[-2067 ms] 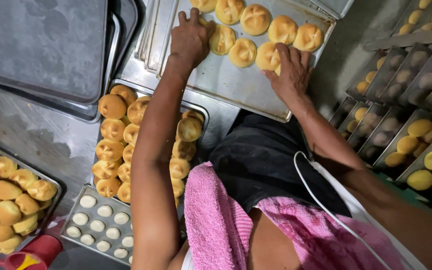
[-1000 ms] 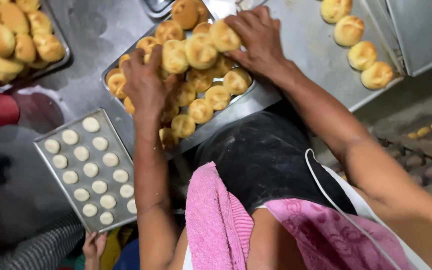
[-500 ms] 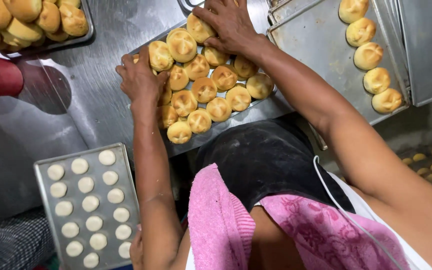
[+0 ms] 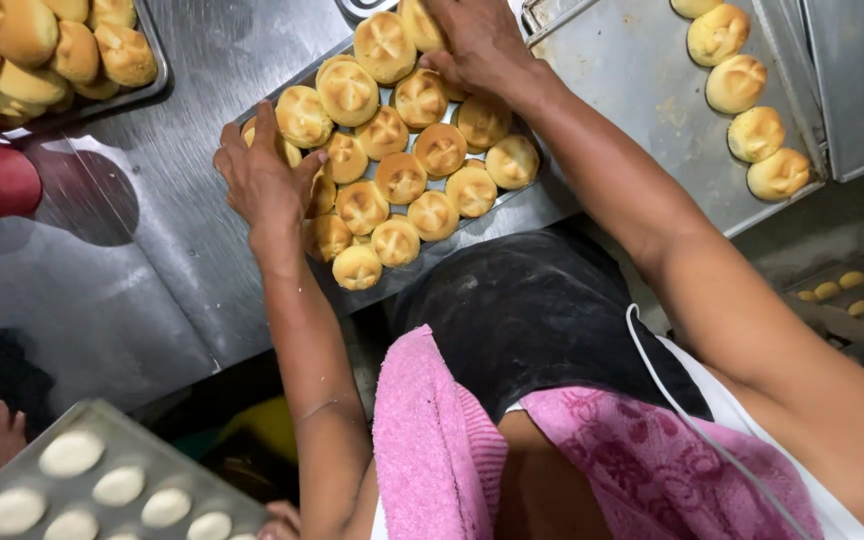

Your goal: Organizes and transfers baked rolls from cooling racks to trays on a production table.

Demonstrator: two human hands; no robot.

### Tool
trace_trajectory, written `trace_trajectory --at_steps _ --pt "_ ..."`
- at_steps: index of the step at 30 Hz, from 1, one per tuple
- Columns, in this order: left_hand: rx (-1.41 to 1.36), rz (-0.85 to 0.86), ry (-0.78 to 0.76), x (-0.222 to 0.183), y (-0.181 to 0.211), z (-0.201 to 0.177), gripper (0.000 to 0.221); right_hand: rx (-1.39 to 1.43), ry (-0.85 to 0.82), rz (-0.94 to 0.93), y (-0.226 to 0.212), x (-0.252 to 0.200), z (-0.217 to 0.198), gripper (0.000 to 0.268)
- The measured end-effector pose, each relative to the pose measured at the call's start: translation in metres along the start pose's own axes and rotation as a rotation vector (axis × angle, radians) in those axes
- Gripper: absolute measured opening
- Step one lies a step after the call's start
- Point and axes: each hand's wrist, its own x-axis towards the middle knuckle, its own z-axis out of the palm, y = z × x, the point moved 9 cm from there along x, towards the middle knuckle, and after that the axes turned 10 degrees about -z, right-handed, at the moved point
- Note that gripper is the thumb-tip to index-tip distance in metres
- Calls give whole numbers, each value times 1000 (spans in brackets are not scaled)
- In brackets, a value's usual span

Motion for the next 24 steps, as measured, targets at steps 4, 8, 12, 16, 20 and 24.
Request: trace_trajectory --at_steps 4,8,12,16,20,24 --pt "40 -14 -26 4 -3 15 81 88 50 39 13 -6 12 56" --pt "43 -28 36 7 -6 20 73 102 135 -18 4 -2 3 61" --pt "64 -43 42 3 2 8 72 71 78 -26 -5 5 -7 63" --pt "76 -42 53 -1 -5 11 72 23 59 -93 -28 10 -7 68" --pt "44 -33 104 -4 -1 10 62 27 85 -93 -21 2 2 64" --pt "2 40 116 -17 19 -15 76 -17 209 -127 -40 -46 -52 78"
